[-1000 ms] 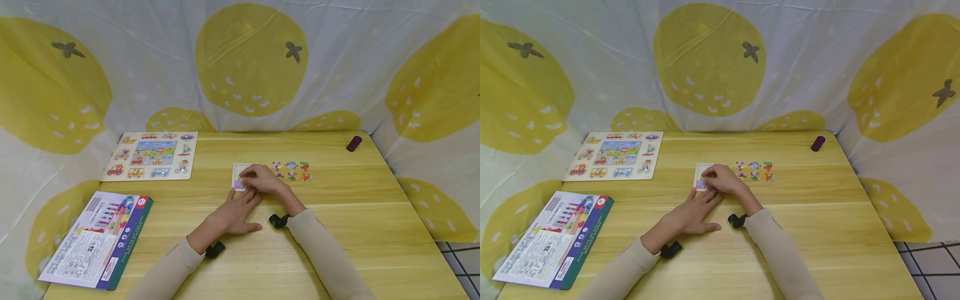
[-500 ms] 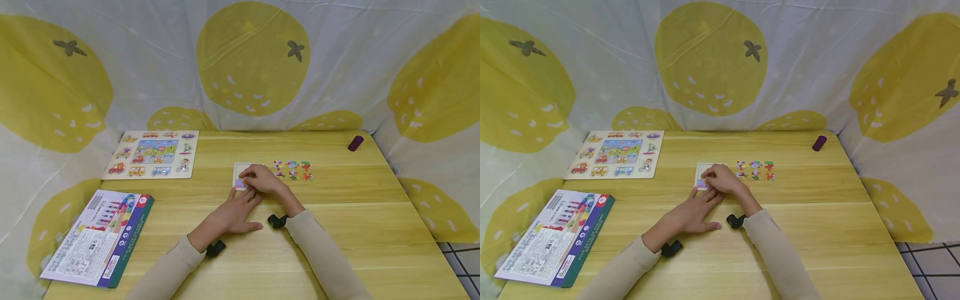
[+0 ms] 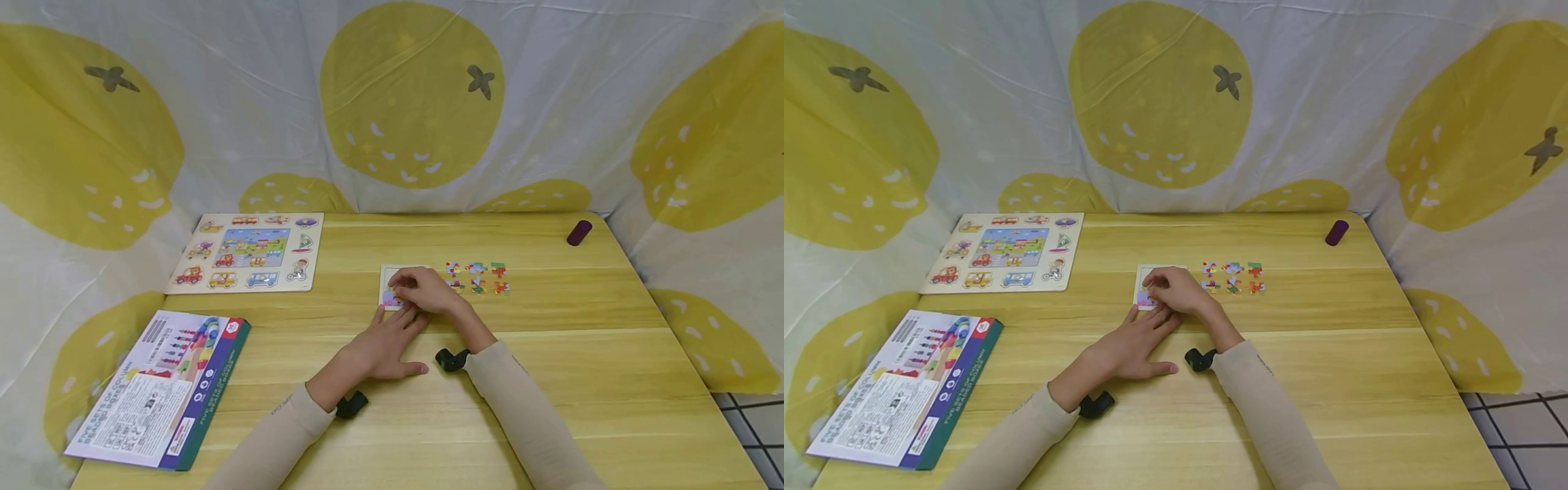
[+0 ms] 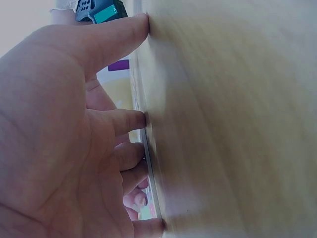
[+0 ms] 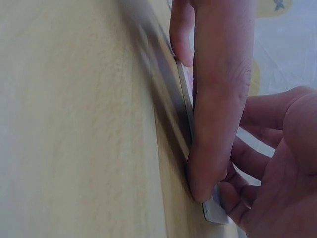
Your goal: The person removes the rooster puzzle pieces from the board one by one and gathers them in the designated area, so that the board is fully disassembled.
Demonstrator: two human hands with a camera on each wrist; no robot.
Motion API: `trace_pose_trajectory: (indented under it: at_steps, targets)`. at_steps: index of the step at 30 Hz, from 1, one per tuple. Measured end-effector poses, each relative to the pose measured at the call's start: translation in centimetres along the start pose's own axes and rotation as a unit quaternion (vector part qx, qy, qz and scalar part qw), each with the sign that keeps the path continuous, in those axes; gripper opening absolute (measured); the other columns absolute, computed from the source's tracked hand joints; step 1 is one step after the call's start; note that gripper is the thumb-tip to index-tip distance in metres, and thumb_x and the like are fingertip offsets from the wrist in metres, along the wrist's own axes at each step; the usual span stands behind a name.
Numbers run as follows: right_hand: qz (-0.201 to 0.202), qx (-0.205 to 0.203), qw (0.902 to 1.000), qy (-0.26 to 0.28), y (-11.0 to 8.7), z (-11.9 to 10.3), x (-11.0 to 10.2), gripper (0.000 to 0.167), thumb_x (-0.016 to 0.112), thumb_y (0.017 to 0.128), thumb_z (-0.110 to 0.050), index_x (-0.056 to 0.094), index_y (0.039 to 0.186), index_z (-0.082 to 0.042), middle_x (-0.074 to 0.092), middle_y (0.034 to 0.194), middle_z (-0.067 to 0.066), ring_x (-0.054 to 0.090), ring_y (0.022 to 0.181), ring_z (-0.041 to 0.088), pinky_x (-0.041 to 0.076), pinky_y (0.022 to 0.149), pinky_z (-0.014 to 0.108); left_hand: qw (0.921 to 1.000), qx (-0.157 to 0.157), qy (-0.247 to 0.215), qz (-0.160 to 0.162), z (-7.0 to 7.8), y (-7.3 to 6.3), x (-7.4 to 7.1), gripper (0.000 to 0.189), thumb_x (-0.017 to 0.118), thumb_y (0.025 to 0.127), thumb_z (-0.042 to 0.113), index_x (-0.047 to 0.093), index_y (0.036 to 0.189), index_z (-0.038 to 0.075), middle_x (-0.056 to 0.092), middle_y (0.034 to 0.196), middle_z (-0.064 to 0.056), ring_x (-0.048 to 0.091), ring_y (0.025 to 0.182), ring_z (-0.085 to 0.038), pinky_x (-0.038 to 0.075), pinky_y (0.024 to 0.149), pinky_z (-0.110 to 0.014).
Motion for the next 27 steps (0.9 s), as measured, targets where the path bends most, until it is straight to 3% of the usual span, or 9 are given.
trace_pose_trajectory:
  at_steps: [9,20,27]
  targets:
    - [0.001,0.013,0.9998,0.012,-0.02,-0.18,0.05,0.014,0.068,0.099,-0.013,0.073,0.112,-0.015,0.074,0.097,0.0,0.068,0.09,0.014,0.056,0.083,0.033,1.0,-0.004,0.006,-0.002,-0.04,0.05,0.23,0.096,0.053,0.096,0.07,0.013,0.168,0.02,0.001,0.175,-0.002,0.001,0.162,-0.021,0.013,0.124,-0.07]
    - [-0.013,0.007,0.9999,-0.001,-0.01,-0.24,0.11,0.017,0.075,0.094,-0.013,0.073,0.111,-0.016,0.074,0.094,0.001,0.068,0.087,0.013,0.056,0.081,0.03,1.0,-0.002,0.009,0.002,0.05,-0.01,0.34,0.095,0.053,0.096,0.07,0.014,0.167,0.02,0.003,0.175,-0.001,0.002,0.162,-0.022,0.014,0.123,-0.07]
    - [0.011,0.001,0.9997,0.024,-0.06,0.06,-0.5,0.016,0.071,0.096,-0.011,0.073,0.111,-0.017,0.074,0.094,0.001,0.069,0.083,0.015,0.056,0.075,0.03,1.0,-0.002,0.004,0.003,-0.04,0.01,0.17,0.095,0.053,0.096,0.07,0.014,0.167,0.02,0.002,0.175,-0.002,0.002,0.162,-0.022,0.015,0.123,-0.07]
Point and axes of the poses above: each hand's wrist, its own y-axis towards the middle knuckle, its own x-axis out of the palm, z = x × y, the point moved 8 cm from there along y, towards the middle knuckle
